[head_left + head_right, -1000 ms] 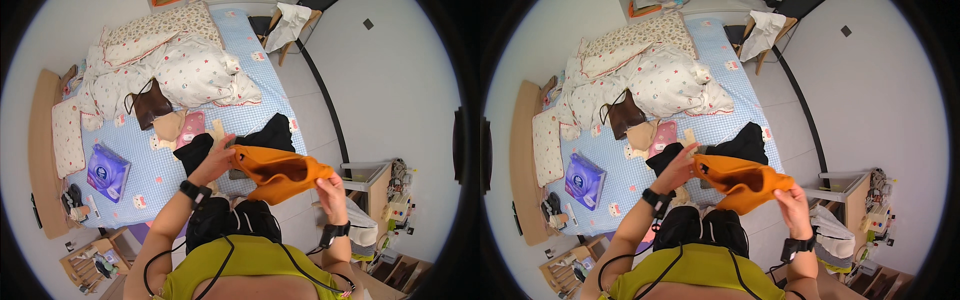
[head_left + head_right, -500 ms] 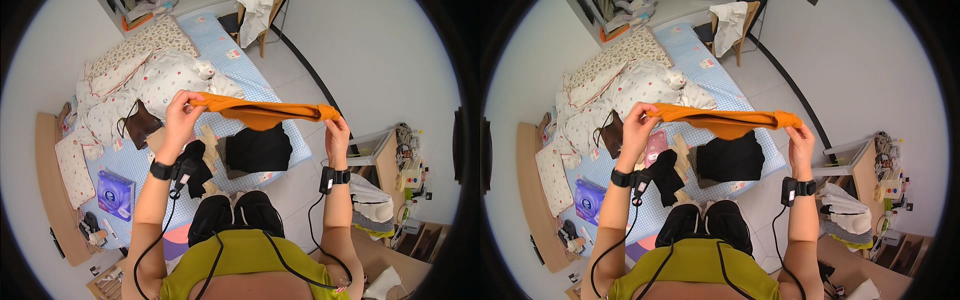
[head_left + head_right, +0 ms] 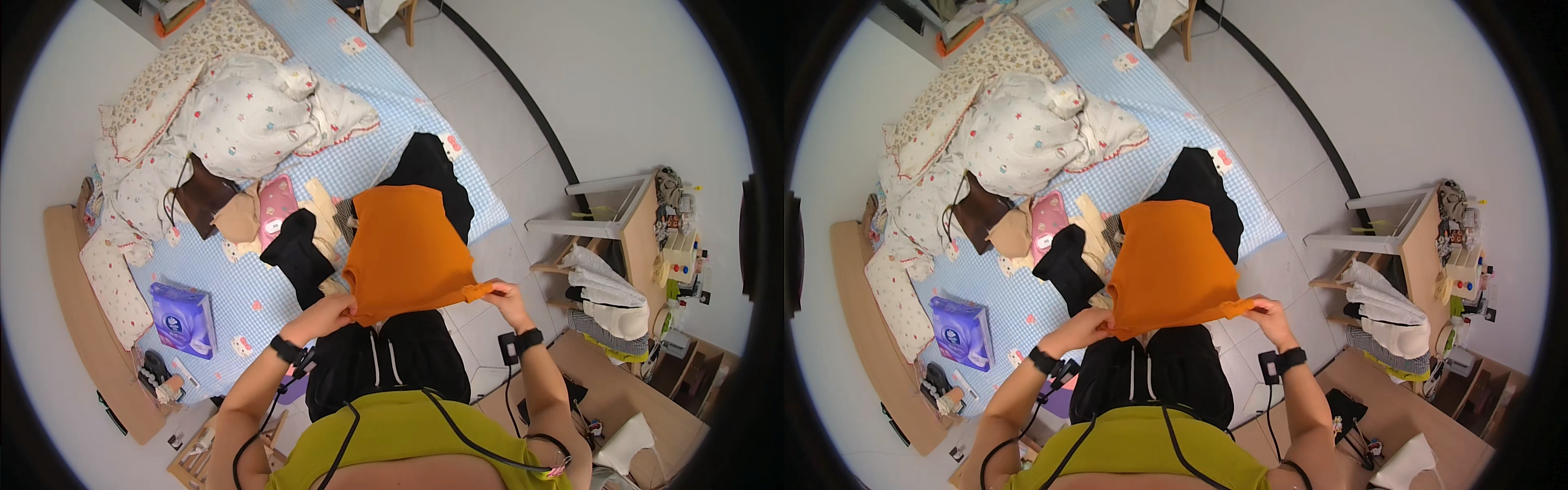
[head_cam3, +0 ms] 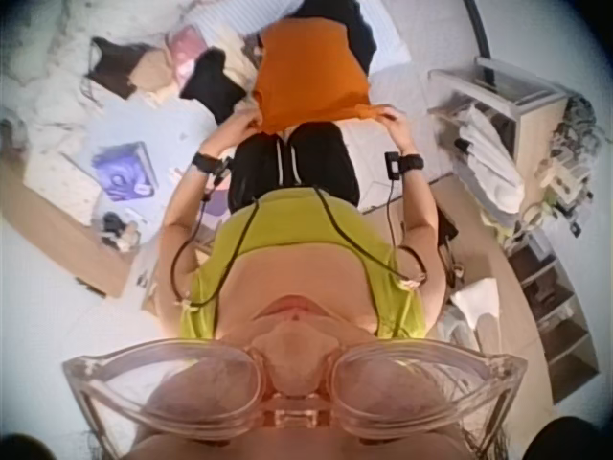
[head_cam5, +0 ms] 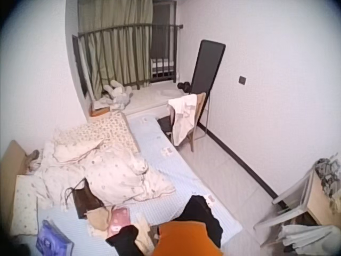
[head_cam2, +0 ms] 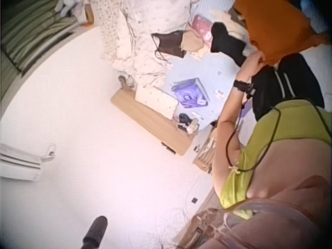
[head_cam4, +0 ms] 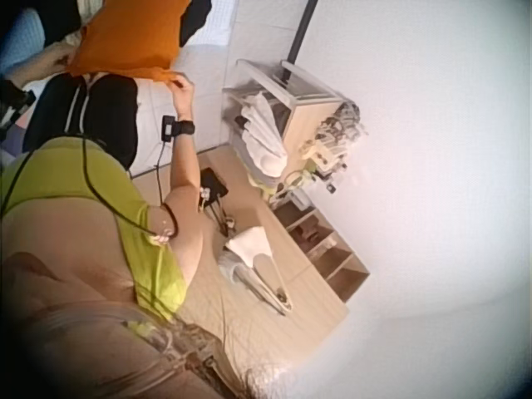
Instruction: The person gathers items of clothing from a bed, including a black shirt, an orange shirt, and a pair of trousers, and sorts them into a wardrobe. The person then takes hangers from the wardrobe, picks up a white shirt from the bed, and places a bag and a pack of diapers into a top cupboard.
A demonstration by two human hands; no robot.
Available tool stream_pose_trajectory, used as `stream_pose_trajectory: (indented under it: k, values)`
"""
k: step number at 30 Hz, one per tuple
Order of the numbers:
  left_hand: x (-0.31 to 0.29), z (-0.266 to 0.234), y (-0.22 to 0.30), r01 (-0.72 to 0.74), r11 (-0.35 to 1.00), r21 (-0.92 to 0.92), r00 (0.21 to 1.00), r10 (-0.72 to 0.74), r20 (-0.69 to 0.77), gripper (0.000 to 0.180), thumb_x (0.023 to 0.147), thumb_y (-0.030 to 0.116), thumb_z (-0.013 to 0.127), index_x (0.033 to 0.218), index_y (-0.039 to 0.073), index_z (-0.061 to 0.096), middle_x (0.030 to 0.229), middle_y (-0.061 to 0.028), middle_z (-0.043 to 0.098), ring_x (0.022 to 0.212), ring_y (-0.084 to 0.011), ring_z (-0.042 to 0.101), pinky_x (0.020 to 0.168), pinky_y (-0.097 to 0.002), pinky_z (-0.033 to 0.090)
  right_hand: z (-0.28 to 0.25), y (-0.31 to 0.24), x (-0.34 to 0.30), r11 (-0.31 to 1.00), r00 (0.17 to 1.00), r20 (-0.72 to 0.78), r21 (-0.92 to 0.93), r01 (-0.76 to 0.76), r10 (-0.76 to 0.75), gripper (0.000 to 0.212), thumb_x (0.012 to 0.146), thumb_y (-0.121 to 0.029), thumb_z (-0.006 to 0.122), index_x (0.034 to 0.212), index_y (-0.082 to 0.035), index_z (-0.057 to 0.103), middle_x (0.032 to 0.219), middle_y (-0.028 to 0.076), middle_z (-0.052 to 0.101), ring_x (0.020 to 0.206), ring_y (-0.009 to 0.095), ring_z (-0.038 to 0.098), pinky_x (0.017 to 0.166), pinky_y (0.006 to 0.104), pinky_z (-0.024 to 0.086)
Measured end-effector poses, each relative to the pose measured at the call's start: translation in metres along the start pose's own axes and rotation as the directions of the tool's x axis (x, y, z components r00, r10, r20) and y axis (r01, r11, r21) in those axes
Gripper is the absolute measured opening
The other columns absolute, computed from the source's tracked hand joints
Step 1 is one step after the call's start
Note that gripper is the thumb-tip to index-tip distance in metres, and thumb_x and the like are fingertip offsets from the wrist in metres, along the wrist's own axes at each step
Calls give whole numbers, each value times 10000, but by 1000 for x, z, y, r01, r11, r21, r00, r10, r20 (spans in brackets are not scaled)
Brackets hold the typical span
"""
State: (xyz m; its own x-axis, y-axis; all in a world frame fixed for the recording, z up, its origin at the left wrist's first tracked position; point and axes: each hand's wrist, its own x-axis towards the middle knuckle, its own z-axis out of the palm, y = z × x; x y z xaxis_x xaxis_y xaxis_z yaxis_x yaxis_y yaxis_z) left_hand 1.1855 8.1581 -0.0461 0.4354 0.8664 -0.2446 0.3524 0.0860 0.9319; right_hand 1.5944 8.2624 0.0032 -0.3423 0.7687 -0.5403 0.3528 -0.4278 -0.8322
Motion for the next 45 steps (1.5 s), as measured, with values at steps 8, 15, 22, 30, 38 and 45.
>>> stream_pose_trajectory:
  k: [8,15,22,30,38,45]
  values:
    - [118,-13,-73,225,961,-161,915,-265,-304,228,795,40,605,980,5,476,806,-123,583,708,-198,598,623,-318,463,-8,42,158,996,999,-39,-88,18,-21,160,861,-107,607,938,33,616,964,36,588,877,100,538,794,230,431]
    - [163,84,-240,661,681,-314,587,-730,-349,521,804,175,669,1152,-87,383,1128,-205,512,1036,-302,517,893,-349,412,4,174,259,886,897,-408,-337,-320,169,683,693,-207,789,1162,46,361,1063,183,503,1020,226,497,854,315,431]
    - [138,112,-232,136,-87,-987,350,-928,130,349,798,163,686,1073,31,517,1030,-83,542,859,-211,529,865,-410,428,36,198,237,920,864,-337,14,-393,374,641,765,-237,726,1221,69,396,1139,138,537,1037,237,543,858,337,456]
    - [150,88,-146,-46,105,-993,498,-860,-114,235,801,46,595,1033,36,562,872,-20,608,752,-148,565,772,-294,462,-1,131,206,870,879,-30,160,-466,476,425,777,-73,639,1166,19,492,1053,83,597,923,166,595,784,258,490]
    - [228,66,7,135,990,-43,894,-140,-426,278,775,45,534,1040,-37,519,1217,-223,486,1120,-365,469,951,-400,397,72,1,189,526,893,203,747,-407,403,396,954,-357,426,1250,-96,458,1159,22,560,1050,173,538,922,317,428]
    - [198,45,17,-255,963,-87,864,187,-468,329,736,-29,534,1061,24,536,1228,-175,503,1121,-348,477,949,-390,402,45,-4,198,650,967,108,722,-236,231,247,878,-134,517,1115,-62,515,999,44,595,955,182,569,853,309,453]
